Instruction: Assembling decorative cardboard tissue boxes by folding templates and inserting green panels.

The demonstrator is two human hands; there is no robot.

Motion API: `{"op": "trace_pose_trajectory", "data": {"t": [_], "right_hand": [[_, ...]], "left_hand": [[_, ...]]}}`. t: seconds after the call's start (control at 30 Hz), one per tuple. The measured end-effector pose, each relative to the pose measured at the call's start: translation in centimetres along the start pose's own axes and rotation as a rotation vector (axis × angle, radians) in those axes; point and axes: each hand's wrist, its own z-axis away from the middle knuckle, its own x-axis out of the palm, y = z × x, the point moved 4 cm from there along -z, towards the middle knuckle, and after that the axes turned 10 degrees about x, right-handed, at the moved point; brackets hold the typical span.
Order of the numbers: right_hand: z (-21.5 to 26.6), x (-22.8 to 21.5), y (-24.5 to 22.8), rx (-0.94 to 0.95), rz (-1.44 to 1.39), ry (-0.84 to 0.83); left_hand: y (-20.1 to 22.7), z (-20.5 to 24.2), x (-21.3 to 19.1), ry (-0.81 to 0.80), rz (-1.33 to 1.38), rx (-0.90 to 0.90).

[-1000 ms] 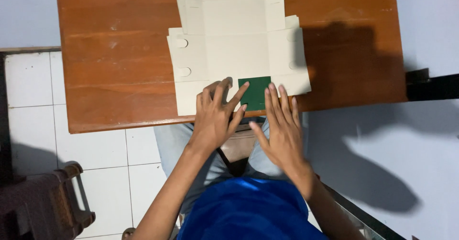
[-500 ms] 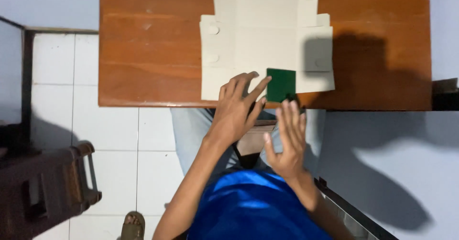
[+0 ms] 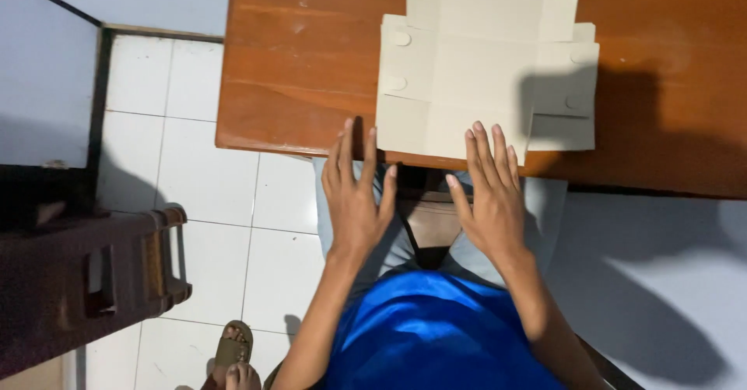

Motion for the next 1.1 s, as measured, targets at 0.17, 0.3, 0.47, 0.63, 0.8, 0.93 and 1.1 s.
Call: {"op": "trace_pose_trajectory", "data": {"t": [0.17,0.3,0.47,0.63,0.8,0.93,1.1], "right_hand": [[0.0,0.1,0.1,0.031,-0.009,-0.031],[0.0,0.2,0.5,0.042,-0.070,-0.045],[0.2,0.5,1.1,0.074,-0.235,0.064],[0.5,1.0,1.3,0.006,-0.082,0.029],[0.3,0.8,1.2,0.006,-0.014,0.021],[0.3,0.6,1.4,-0.008,0.024,0.007],[0.1,0.1,1.0,0.010,0.042,-0.004]], "left_hand": [[2.5,-1.5,-0.2,0.024,0.156,0.104],[5.1,-2.3,2.2,-0.097,0.272,0.245],[5.7,-1.2,4.7,-0.181,0.223,0.282],[5.9,-1.4,5.0,-0.207,0.158,0.264],[5.7,-2.8,5.7,-0.175,0.066,0.234],[5.6,-3.9,6.2,-0.141,0.034,0.224],[5.4,-3.8,6.4,-0.156,0.070,0.219]]}}
